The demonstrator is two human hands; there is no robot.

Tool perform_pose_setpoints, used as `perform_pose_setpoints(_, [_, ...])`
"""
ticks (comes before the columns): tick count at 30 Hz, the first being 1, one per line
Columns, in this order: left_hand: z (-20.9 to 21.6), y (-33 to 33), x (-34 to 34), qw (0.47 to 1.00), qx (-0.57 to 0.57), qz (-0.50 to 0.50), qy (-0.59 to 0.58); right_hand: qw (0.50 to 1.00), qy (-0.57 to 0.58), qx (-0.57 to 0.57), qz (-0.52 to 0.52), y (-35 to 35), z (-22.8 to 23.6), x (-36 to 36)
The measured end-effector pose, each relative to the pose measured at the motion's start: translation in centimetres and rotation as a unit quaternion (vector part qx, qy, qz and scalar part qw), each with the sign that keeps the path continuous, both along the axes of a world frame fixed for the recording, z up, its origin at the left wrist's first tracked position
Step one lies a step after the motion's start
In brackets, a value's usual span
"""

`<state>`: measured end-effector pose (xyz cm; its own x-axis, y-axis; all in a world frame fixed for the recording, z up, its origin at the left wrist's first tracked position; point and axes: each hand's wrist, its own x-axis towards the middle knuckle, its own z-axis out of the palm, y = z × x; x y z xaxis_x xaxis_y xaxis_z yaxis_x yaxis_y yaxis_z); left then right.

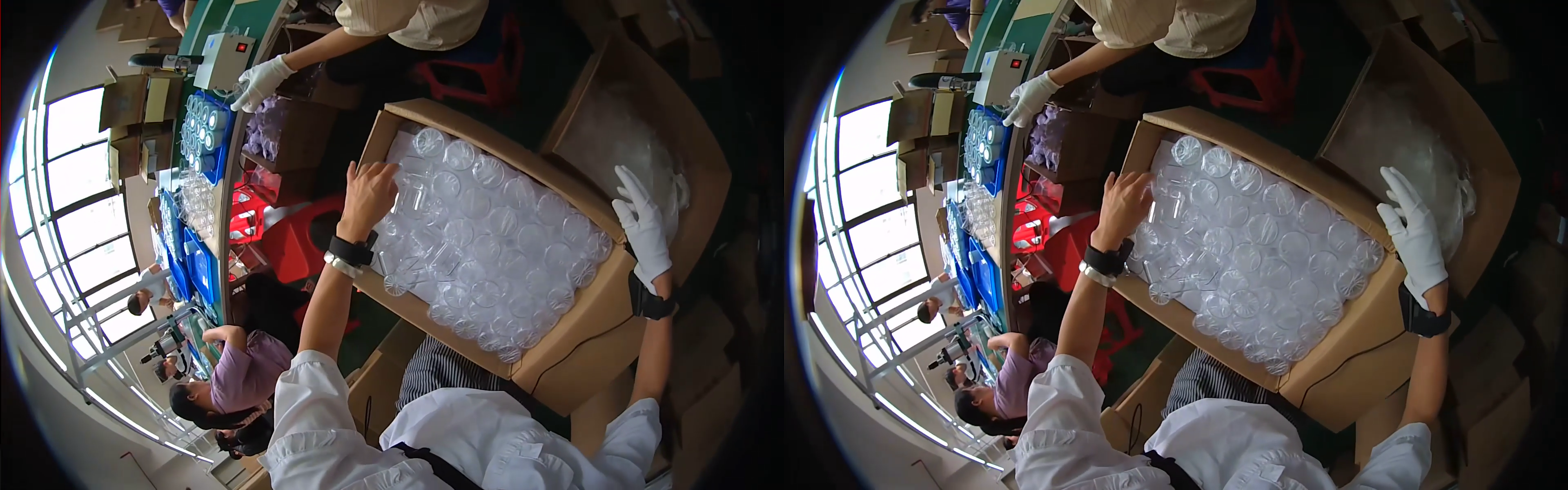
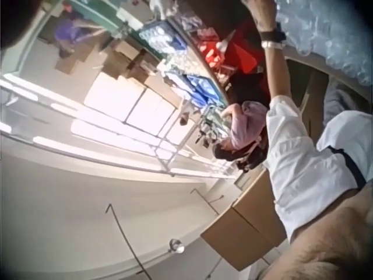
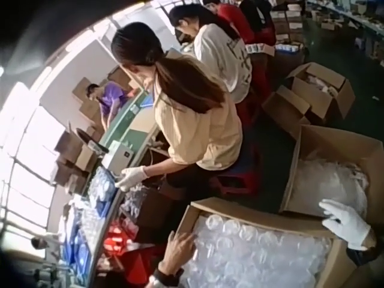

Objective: The person packs plastic cups by picking them up from a cardboard box, placing them into individual plastic bags, and setting the bagged cups back into the box.

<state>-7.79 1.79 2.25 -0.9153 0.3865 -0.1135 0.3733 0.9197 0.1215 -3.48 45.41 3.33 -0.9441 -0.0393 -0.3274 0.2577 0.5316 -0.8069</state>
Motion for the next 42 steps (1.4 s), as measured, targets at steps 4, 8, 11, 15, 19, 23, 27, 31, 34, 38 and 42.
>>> perform_pose_setpoints(4, [-1.1, 3.3, -3.4, 0.995, 0.089, -0.051, 0.009, 0.993, 0.097, -0.03, 0.062, -5.1, 1.2, -0.4])
perform_pose_setpoints(8, [-3.8, 4.8, -4.0, 0.992, 0.062, -0.082, 0.075, 0.979, 0.168, 0.017, 0.118, -9.4, 0.9, -1.4])
perform_pose_setpoints(11, [-5.3, 3.3, -4.2, 0.99, 0.1, -0.058, 0.076, 0.971, 0.195, 0.025, 0.134, -12.0, 0.1, -1.7])
perform_pose_setpoints(15, [-4.8, 0.2, -5.5, 0.97, 0.233, -0.001, 0.064, 0.965, 0.184, 0.031, 0.184, -14.8, 0.2, -1.8])
perform_pose_setpoints(19, [-2.5, -1.8, -5.0, 0.948, 0.312, 0.031, 0.058, 0.949, 0.223, 0.037, 0.219, -18.7, -0.5, -3.6])
perform_pose_setpoints(23, [0.6, -1.0, -2.9, 0.934, 0.352, 0.027, 0.054, 0.945, 0.248, -0.026, 0.21, -26.1, -0.3, -6.3])
perform_pose_setpoints(27, [2.3, 0.2, -1.1, 0.919, 0.388, 0.033, 0.062, 0.934, 0.292, 0.063, 0.195, -29.2, -3.1, -7.8])
perform_pose_setpoints(31, [3.7, -1.1, -1.5, 0.893, 0.432, 0.059, 0.111, 0.927, 0.323, 0.078, 0.174, -28.9, -5.0, -7.3])
perform_pose_setpoints(34, [3.9, -2.0, -2.3, 0.825, 0.544, 0.112, 0.103, 0.938, 0.296, 0.071, 0.168, -26.4, -3.6, -6.4])
perform_pose_setpoints(38, [4.2, -3.5, -2.6, 0.623, 0.758, 0.192, -0.014, 0.864, 0.29, 0.323, 0.254, -23.0, -3.2, -6.3])
perform_pose_setpoints(42, [5.3, -3.5, -2.0, 0.608, 0.75, 0.26, -0.011, 0.833, 0.311, 0.372, 0.267, -23.9, -4.4, -7.1])
